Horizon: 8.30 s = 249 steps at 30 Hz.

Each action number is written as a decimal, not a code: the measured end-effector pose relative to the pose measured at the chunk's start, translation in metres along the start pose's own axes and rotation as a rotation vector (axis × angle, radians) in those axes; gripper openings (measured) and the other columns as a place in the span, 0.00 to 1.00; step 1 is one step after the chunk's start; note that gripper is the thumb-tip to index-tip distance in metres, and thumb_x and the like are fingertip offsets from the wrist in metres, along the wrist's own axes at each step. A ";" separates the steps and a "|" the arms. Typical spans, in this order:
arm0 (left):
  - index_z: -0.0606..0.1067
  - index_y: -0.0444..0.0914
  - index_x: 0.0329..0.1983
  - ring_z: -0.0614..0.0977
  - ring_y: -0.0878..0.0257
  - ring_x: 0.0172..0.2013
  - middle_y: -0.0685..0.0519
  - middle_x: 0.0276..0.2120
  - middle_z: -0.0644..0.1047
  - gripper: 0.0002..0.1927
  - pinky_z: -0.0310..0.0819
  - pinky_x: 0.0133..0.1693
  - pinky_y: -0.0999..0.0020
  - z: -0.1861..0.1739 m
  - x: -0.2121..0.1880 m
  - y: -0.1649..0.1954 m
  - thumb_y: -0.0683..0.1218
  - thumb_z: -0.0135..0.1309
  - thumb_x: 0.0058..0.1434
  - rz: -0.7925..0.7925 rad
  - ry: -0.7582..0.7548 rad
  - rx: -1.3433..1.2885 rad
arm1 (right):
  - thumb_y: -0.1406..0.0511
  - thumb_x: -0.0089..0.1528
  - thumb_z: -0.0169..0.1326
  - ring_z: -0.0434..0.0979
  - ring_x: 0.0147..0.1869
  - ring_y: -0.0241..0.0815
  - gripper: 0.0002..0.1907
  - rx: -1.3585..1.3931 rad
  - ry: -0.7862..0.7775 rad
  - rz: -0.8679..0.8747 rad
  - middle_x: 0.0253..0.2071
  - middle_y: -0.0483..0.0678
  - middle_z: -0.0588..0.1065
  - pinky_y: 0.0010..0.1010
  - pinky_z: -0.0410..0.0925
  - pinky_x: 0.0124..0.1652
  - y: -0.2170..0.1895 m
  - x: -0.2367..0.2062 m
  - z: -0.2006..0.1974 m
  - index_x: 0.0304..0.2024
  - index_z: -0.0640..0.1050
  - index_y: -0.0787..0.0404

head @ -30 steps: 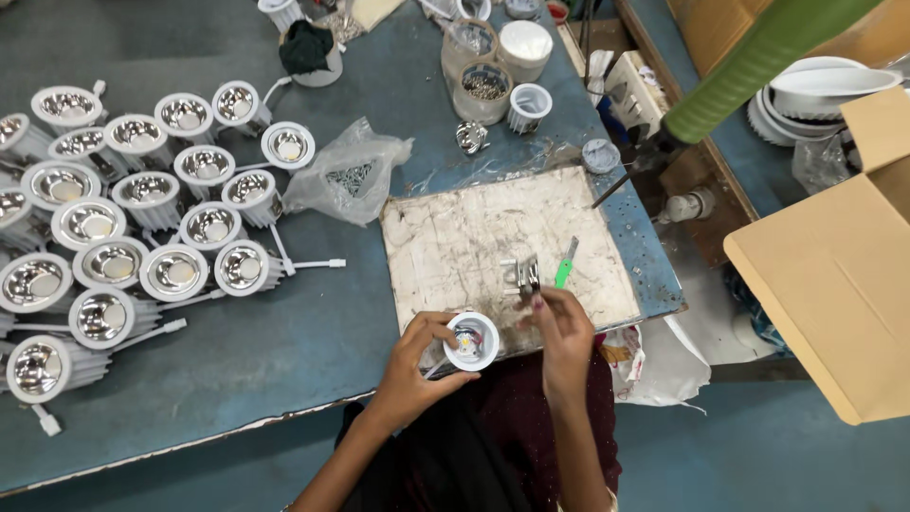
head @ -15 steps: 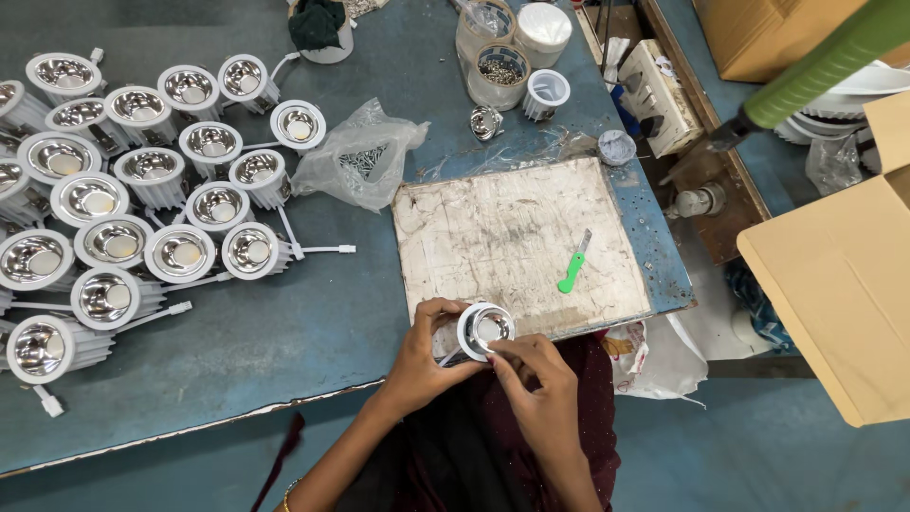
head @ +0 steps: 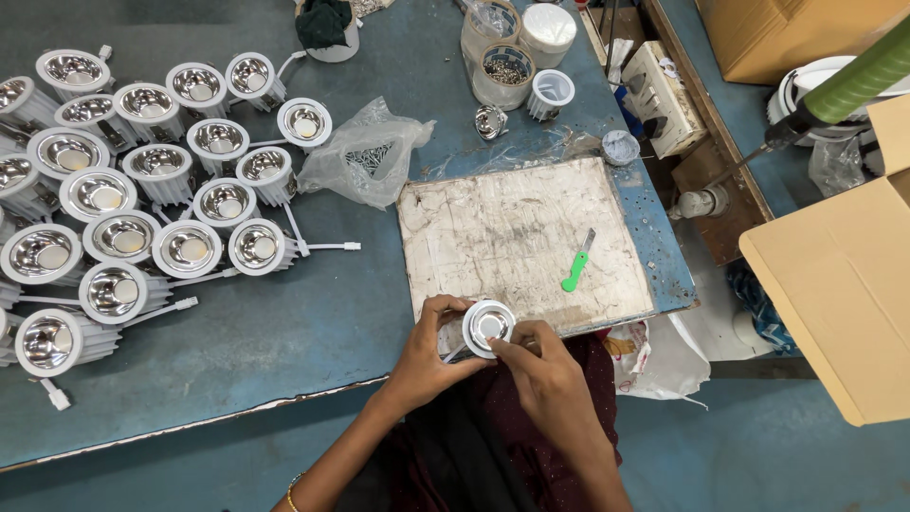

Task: The person assembles LED downlight fixtures at a workbench. They insert screws into the back of each fixture, secure them with a green electric screwdriver, and place the finished units into a cardboard box. The process is repeated for multiple fixtures.

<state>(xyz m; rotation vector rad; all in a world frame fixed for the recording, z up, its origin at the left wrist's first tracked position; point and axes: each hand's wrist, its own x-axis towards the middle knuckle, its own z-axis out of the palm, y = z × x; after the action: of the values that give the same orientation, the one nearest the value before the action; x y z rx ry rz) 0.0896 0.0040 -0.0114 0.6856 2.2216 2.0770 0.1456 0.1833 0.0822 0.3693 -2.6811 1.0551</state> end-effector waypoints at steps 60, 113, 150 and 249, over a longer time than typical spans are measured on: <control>0.71 0.32 0.60 0.81 0.64 0.49 0.49 0.49 0.79 0.33 0.76 0.54 0.69 -0.020 0.007 0.022 0.41 0.68 0.51 -0.501 -0.108 -0.563 | 0.74 0.60 0.58 0.77 0.57 0.42 0.29 1.212 0.056 0.458 0.55 0.57 0.76 0.31 0.69 0.57 0.044 -0.008 0.035 0.62 0.66 0.70; 0.77 0.45 0.62 0.76 0.56 0.59 0.51 0.55 0.76 0.35 0.67 0.61 0.65 -0.055 0.115 0.004 0.44 0.68 0.47 0.023 -1.017 0.104 | 0.72 0.63 0.57 0.83 0.43 0.47 0.14 1.347 0.310 0.874 0.39 0.60 0.80 0.36 0.76 0.46 0.037 -0.051 0.094 0.45 0.65 0.64; 0.75 0.45 0.62 0.74 0.53 0.61 0.51 0.57 0.76 0.37 0.67 0.63 0.60 -0.052 0.105 -0.031 0.57 0.70 0.49 0.236 -0.893 0.110 | 0.66 0.61 0.63 0.76 0.40 0.52 0.26 -0.125 0.306 -0.179 0.44 0.62 0.74 0.37 0.71 0.38 0.166 0.286 0.058 0.59 0.73 0.71; 0.73 0.41 0.62 0.74 0.50 0.59 0.49 0.55 0.77 0.41 0.64 0.62 0.57 -0.044 0.102 -0.044 0.59 0.70 0.46 0.308 -0.847 0.143 | 0.72 0.54 0.64 0.86 0.41 0.38 0.10 -0.010 -0.217 0.255 0.38 0.48 0.84 0.28 0.77 0.41 0.004 0.069 -0.013 0.40 0.83 0.64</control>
<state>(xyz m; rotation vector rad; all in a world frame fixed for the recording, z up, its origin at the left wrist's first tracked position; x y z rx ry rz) -0.0289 -0.0048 -0.0204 1.6227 1.8235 1.2957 0.0811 0.1850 0.1106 0.1491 -2.9877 1.1272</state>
